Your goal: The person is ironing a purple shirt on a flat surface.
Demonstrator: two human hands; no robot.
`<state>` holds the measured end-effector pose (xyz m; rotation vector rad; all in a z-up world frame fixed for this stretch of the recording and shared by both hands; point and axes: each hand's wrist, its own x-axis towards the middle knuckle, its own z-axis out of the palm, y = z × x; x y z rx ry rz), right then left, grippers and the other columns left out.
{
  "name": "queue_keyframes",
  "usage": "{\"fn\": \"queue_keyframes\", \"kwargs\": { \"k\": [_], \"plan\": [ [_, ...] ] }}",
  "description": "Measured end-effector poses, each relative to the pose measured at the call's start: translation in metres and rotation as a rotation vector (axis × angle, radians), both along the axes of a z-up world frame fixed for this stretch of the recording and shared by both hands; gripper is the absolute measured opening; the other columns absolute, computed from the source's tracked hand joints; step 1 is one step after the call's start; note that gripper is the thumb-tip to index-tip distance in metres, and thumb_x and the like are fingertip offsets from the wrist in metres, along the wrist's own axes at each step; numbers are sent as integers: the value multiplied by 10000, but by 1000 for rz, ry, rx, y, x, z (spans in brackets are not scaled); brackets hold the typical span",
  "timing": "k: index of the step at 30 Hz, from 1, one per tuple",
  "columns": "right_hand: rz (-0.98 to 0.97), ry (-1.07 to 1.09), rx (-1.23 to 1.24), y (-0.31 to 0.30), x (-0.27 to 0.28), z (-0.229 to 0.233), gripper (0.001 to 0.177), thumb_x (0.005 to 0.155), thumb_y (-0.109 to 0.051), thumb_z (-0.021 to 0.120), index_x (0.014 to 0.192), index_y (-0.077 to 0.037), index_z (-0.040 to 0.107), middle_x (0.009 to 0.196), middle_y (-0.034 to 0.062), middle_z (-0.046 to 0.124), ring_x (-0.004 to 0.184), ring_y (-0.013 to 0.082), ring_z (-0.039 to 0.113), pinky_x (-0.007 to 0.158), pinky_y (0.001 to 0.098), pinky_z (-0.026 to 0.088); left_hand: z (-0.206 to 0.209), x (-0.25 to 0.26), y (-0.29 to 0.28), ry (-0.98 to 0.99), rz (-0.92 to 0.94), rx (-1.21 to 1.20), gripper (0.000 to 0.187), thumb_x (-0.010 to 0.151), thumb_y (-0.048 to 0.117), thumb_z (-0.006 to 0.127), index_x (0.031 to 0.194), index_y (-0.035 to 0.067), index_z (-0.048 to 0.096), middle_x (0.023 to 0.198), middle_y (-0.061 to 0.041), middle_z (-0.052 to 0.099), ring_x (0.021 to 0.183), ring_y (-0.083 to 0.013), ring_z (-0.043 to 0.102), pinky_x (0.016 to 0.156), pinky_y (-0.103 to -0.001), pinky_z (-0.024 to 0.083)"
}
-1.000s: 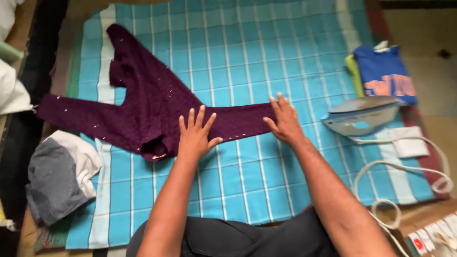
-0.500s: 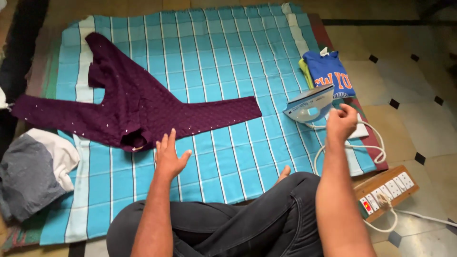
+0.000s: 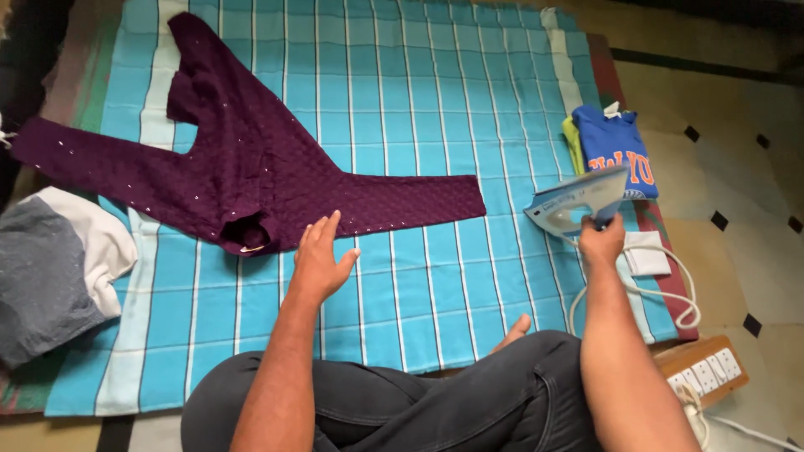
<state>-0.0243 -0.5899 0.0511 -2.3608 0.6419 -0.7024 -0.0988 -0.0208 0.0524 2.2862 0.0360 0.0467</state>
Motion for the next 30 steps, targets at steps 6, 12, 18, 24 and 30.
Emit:
{"fn": "queue_keyframes", "kwargs": {
  "k": [6,12,18,24,30],
  "plan": [
    [466,58,-499,111,2,111,357,859,-173,820,1156,1,722,1023,233,704,944,416,672,848,493,527,-17,32,-11,-52,-69,87,772,862,321,758,1542,127,449,1586,-193,424,1496,-421,342,1182,-569,311],
    [461,501,-282,210,8,112,382,871,-244,810,1171,-24,727,905,233,738,811,385,720,768,473,554,-16,30,-17,104,-196,288,880,829,394,782,1581,216,360,1679,-143,227,1544,-385,202,1216,-587,209],
    [457,419,-320,233,31,71,438,858,-215,818,1237,-14,731,1013,261,746,915,389,735,850,447,567,23,27,-13,543,-334,491,1164,732,676,800,1634,374,129,1732,-61,-62,1589,-333,-31,1263,-563,91],
    [425,320,-304,229,60,61,426,848,-214,812,1212,-9,729,1011,252,741,900,389,733,823,457,559,25,30,-13,628,-373,549,1260,689,715,820,1640,407,54,1736,-27,-125,1594,-297,-90,1278,-531,67],
    [462,411,-296,230,69,74,315,917,-239,778,1145,-25,740,964,240,738,890,416,711,801,480,546,21,28,-11,604,-350,547,1215,718,675,818,1635,423,61,1734,-6,-121,1592,-283,-87,1276,-519,64]
  ]
}}
